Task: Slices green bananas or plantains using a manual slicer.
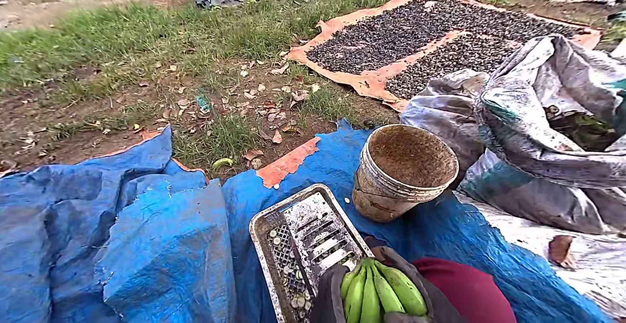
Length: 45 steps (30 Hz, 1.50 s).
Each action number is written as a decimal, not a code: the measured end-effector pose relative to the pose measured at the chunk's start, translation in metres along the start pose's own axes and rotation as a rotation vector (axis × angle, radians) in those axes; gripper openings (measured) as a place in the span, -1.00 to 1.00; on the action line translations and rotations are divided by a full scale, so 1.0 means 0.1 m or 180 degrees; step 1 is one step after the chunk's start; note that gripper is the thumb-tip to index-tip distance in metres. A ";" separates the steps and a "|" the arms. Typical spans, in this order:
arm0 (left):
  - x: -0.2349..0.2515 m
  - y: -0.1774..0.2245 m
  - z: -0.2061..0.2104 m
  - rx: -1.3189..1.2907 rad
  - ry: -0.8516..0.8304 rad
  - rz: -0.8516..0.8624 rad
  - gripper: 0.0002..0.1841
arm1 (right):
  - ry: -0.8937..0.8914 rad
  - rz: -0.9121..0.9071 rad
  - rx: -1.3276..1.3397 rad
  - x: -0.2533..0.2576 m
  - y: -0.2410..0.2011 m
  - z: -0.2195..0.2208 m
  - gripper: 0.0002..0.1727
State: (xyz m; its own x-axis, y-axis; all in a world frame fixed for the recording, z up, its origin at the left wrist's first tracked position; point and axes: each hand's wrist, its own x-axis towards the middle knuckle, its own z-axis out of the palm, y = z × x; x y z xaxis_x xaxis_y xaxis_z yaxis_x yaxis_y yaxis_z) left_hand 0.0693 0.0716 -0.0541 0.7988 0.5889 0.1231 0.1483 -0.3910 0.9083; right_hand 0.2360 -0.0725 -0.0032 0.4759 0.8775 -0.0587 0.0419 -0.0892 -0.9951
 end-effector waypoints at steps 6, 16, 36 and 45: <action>0.32 -0.09 -0.20 -0.1501 -0.1138 -0.0106 0.46 | -0.0209 -0.0321 0.0643 0.01 0.17 0.07 0.16; 0.01 0.08 0.21 -0.1403 0.0527 -0.0425 -0.09 | 0.0184 -0.0549 0.0242 -0.10 0.10 0.24 0.10; 1.16 -0.72 -0.14 -0.1176 0.0928 -0.0797 -0.47 | 0.0774 0.0122 -0.0074 1.28 0.39 0.66 0.08; -0.03 -0.14 0.30 -0.1179 0.0608 -0.0560 -0.15 | 0.0500 -0.0286 -0.0216 -0.15 0.26 0.37 0.05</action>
State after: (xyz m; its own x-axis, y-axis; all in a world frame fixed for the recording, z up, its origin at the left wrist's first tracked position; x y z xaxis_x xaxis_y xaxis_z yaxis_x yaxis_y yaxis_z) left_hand 0.0823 0.0545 -0.0792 0.6531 0.7573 -0.0060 0.0258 -0.0143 0.9996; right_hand 0.1975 -0.0706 -0.0307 0.5987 0.7995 0.0486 0.1470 -0.0500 -0.9879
